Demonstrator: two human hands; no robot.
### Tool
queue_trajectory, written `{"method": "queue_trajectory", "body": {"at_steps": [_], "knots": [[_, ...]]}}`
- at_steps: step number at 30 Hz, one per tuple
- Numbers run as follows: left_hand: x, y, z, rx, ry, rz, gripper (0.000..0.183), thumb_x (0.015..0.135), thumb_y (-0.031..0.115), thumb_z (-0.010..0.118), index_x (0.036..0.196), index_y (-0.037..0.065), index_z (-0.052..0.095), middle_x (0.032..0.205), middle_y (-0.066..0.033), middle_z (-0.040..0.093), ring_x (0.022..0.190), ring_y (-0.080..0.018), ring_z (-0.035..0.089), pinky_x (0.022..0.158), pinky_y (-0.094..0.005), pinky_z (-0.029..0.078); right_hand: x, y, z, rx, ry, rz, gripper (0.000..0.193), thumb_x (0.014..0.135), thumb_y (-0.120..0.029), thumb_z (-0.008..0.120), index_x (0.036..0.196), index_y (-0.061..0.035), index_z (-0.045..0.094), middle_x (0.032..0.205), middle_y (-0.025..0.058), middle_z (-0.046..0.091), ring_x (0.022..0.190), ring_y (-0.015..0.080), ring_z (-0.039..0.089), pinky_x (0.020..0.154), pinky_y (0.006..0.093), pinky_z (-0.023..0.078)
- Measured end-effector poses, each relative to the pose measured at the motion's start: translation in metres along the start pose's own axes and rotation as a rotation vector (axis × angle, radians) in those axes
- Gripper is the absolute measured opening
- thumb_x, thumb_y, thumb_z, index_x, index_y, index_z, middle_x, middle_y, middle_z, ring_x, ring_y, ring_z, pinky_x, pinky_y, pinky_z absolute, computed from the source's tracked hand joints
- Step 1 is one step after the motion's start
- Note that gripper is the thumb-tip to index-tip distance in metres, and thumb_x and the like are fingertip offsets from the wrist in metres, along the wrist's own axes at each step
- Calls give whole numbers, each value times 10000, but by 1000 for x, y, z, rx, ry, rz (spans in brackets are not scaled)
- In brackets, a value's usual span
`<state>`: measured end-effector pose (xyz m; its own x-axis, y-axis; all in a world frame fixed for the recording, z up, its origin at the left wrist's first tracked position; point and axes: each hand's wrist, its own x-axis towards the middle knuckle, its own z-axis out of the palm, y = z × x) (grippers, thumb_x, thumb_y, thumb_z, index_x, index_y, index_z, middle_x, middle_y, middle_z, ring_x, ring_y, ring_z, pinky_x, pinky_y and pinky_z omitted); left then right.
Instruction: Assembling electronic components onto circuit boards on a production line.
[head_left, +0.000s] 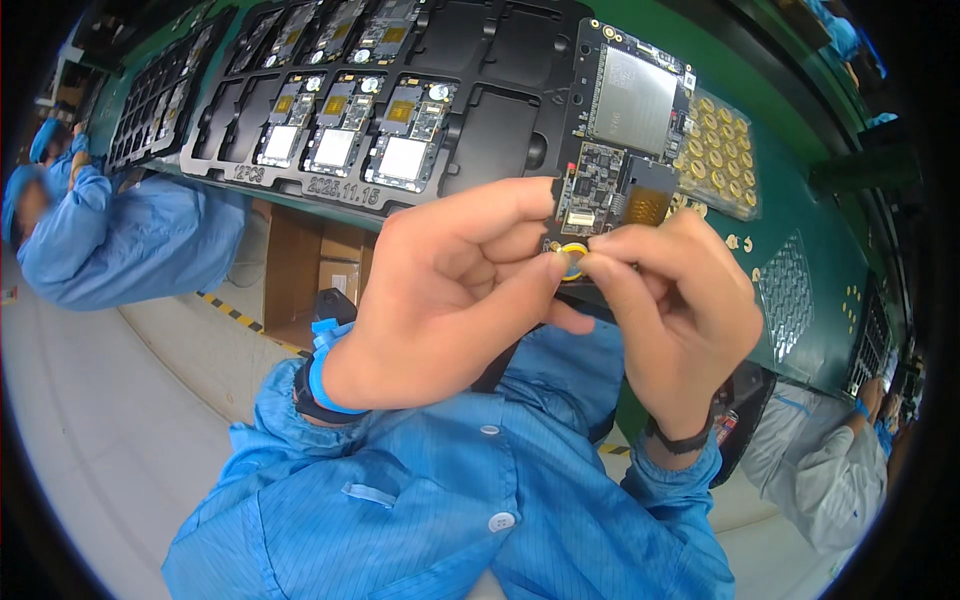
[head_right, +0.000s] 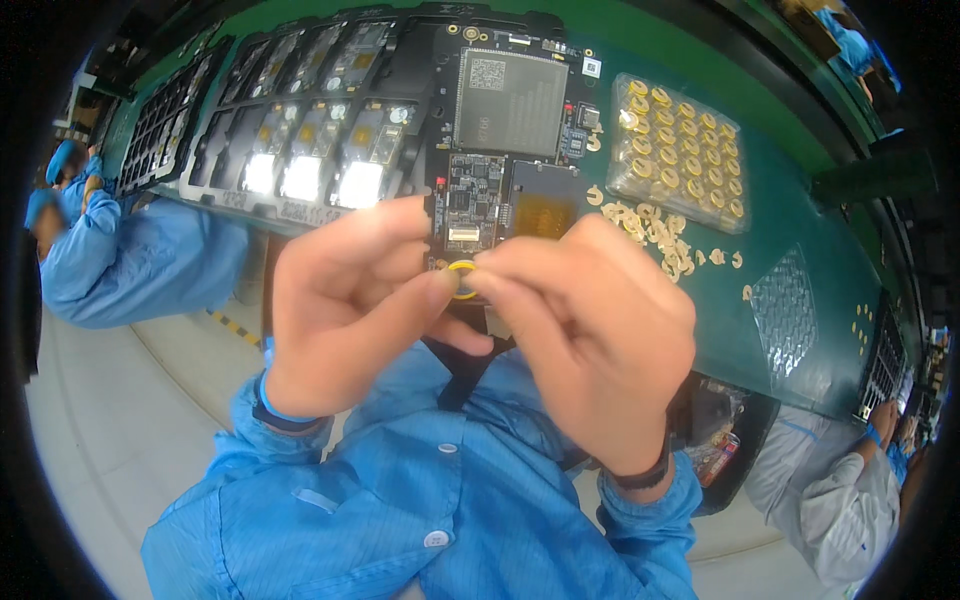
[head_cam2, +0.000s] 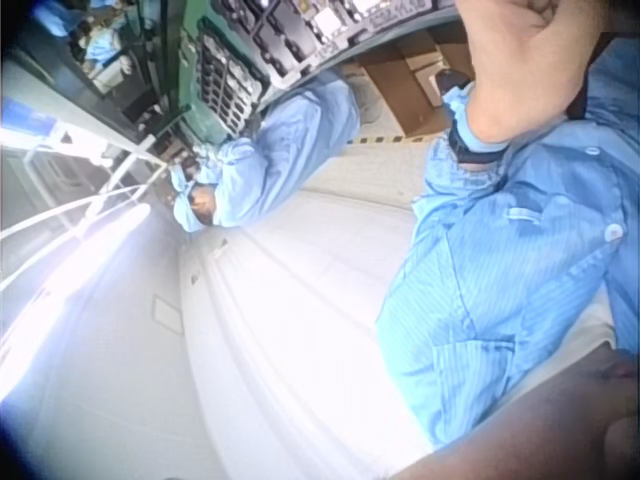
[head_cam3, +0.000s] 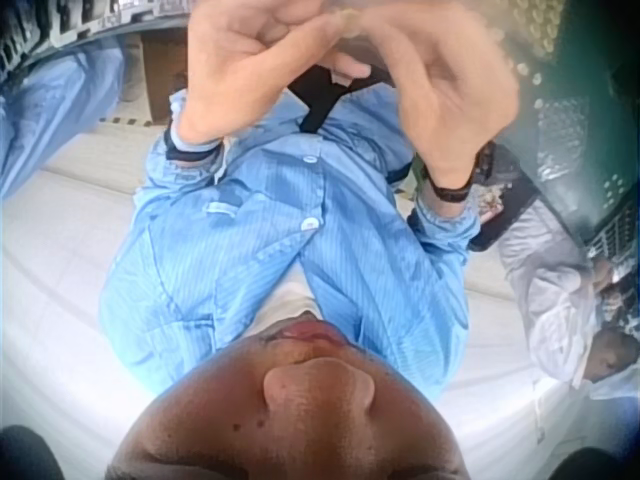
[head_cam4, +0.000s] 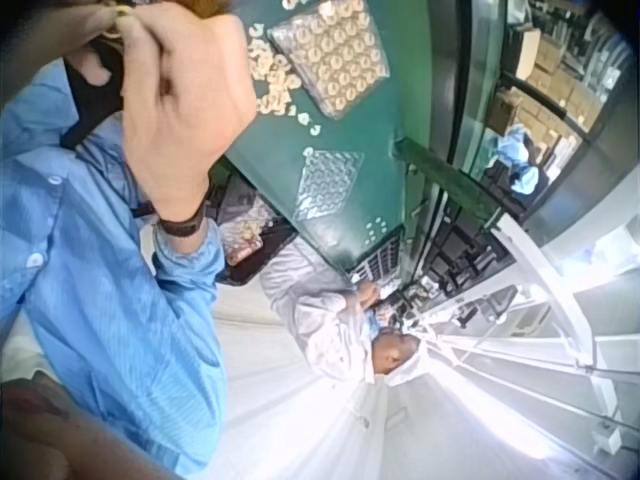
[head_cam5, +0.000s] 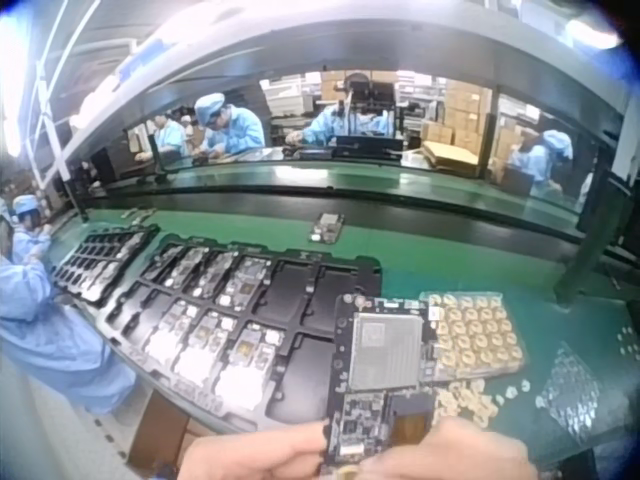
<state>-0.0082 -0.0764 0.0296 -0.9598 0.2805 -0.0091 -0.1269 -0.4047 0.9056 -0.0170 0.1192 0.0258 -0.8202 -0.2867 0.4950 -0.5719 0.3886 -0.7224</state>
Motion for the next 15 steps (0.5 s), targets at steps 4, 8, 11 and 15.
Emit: {"method": "queue_trajectory", "body": {"at_steps": [4,8,11,15], "knots": [[5,-8,-2,-56,11,-33,447,1014,-106,563,1457,-114,506,1283,-221,700,1151,-271,718,822,-359,696,-8,11,4,204,162,173,236,820,91,818,1041,21,775,775,36,599,659,92,519,572,245,391],[7,-7,-6,-93,-30,-99,454,998,-107,589,1446,-108,514,1279,-208,707,1141,-259,726,822,-346,695,-9,11,3,167,146,113,260,824,92,823,1068,11,779,784,27,585,660,81,508,570,242,384],[7,-6,-6,-91,-22,-125,464,980,-109,613,1436,-105,523,1262,-204,717,1124,-248,734,811,-334,695,-7,6,0,106,122,84,257,824,88,823,1065,7,782,777,38,590,650,93,516,563,251,388],[6,-7,-2,-116,26,-130,476,963,-112,633,1427,-111,528,1227,-209,732,1086,-240,748,756,-309,694,-6,0,-3,16,79,46,255,804,96,819,1041,9,786,757,63,604,637,129,539,548,270,398]]}}
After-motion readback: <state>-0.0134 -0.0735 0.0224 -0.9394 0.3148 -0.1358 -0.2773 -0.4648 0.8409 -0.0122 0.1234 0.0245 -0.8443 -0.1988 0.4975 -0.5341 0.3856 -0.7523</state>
